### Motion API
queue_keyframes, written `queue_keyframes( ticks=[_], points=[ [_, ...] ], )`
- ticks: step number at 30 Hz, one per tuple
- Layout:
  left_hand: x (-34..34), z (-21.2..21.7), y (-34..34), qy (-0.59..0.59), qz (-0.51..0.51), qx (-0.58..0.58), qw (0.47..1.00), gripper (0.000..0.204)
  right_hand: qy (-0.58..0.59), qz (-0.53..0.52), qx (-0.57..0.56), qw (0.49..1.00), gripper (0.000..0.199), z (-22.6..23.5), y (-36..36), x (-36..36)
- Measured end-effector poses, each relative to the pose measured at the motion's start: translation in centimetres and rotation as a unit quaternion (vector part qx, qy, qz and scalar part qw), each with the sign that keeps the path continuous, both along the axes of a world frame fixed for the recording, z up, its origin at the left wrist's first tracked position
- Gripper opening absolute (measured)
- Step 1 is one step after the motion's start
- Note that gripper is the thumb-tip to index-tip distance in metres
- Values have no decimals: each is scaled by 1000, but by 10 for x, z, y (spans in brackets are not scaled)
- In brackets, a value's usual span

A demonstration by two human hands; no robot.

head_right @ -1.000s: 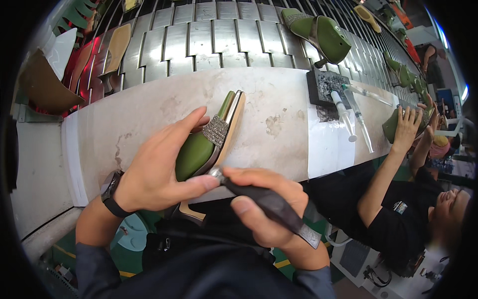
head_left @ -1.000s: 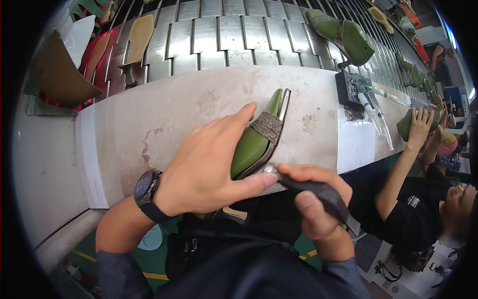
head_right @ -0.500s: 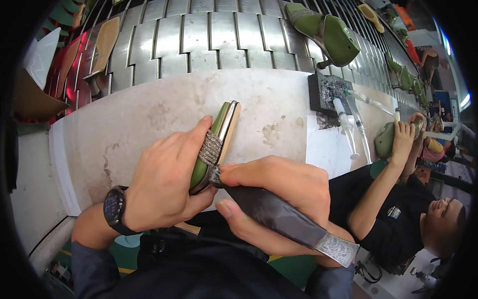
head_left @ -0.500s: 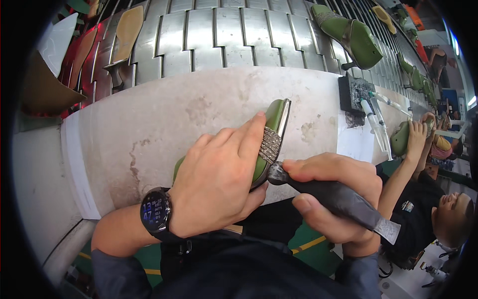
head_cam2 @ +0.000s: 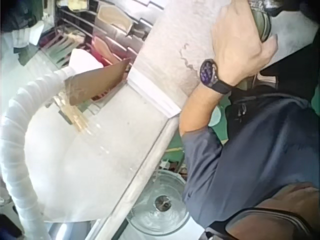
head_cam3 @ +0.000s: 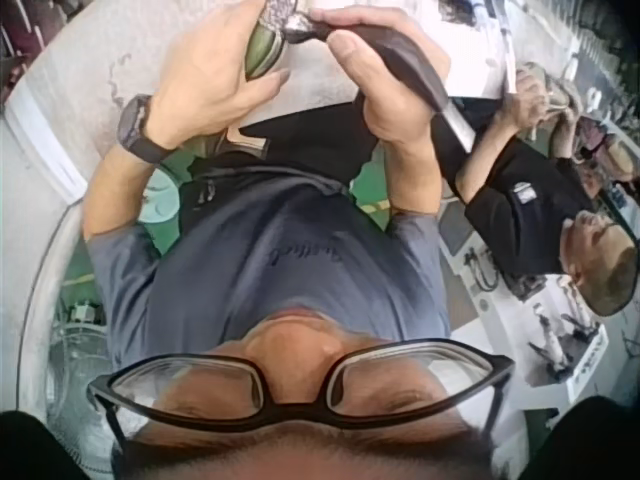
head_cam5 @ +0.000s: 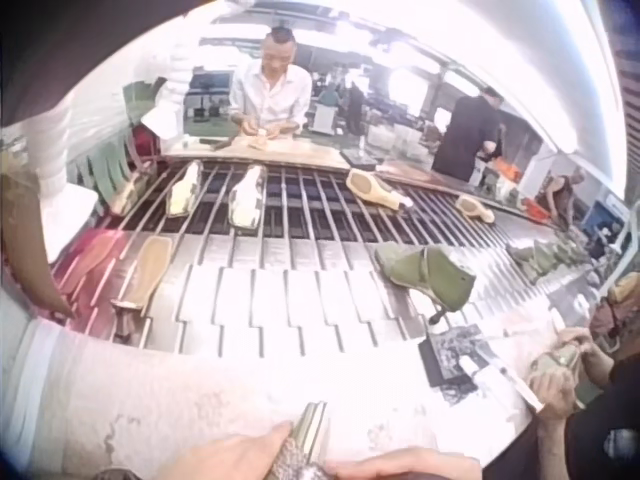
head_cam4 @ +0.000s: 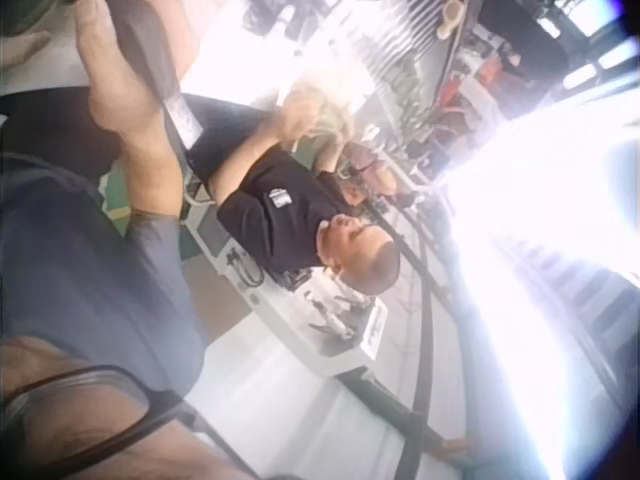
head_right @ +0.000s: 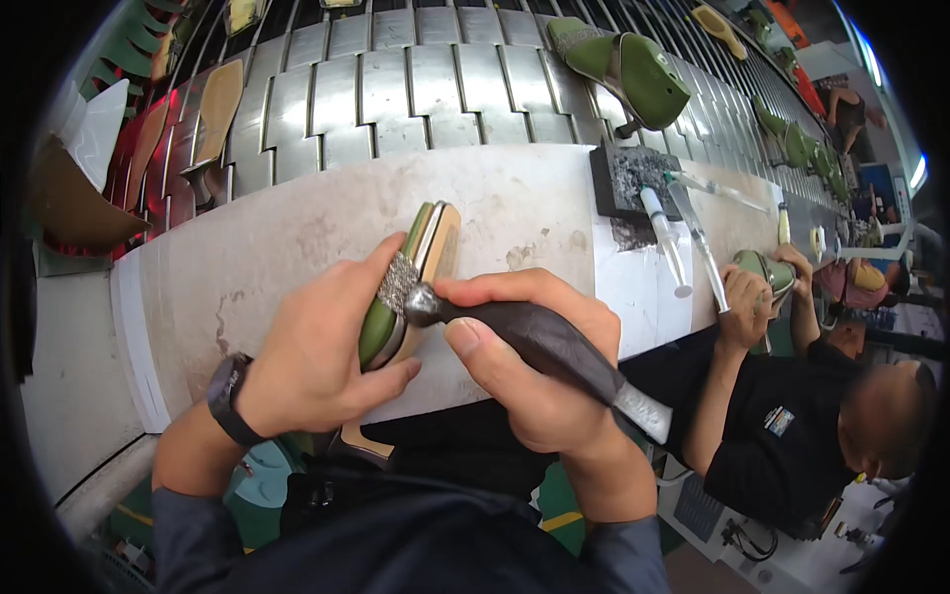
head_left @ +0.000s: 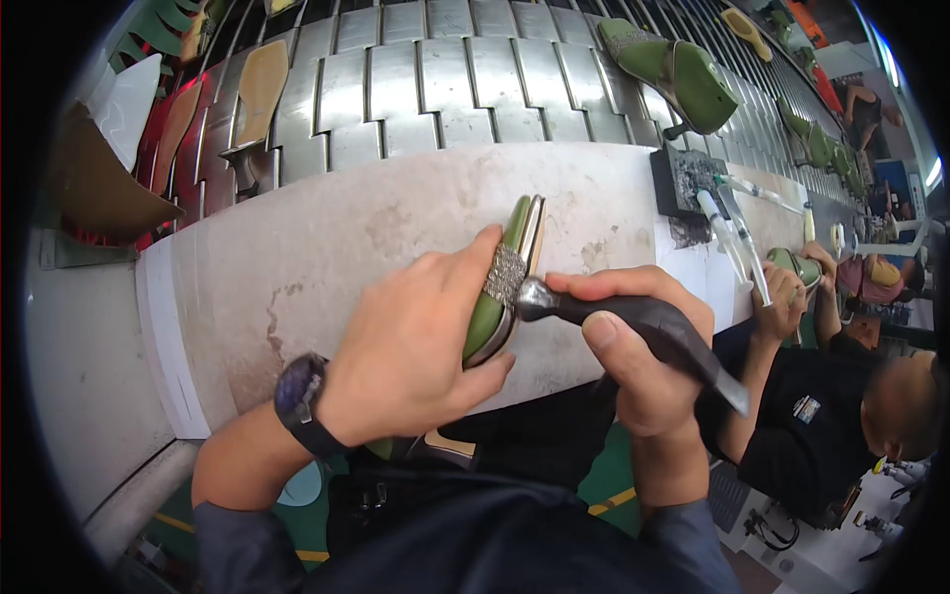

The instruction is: The person assembles high-heeled shoes along a conveyor line by pressing soles onto shoe lasts by hand and hammering along the edges with a metal hammer.

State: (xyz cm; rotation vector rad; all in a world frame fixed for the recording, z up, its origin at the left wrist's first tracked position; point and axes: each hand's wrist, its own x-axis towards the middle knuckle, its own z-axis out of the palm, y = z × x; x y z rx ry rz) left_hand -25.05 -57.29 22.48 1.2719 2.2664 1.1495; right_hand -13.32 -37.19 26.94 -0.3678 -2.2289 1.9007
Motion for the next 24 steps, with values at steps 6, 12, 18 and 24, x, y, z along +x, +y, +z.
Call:
queue_keyframes(
  ticks=[6,12,18,24],
  points=[
    [1,-2,-6,7,3,-14,1000,97,60,-53,-34,996,33,21,5,11],
    [1,0,-4,12,-12,5,1000,97,12,22,42,999,27,-2,-5,2],
    [0,6,-7,3,-10,-27,1000,97,64,-48,-16,997,17,-16,20,-56],
    [-20,15,-18,-85,57,68,992,95,39,-112,-67,991,23,-64,44,-50]
  ],
)
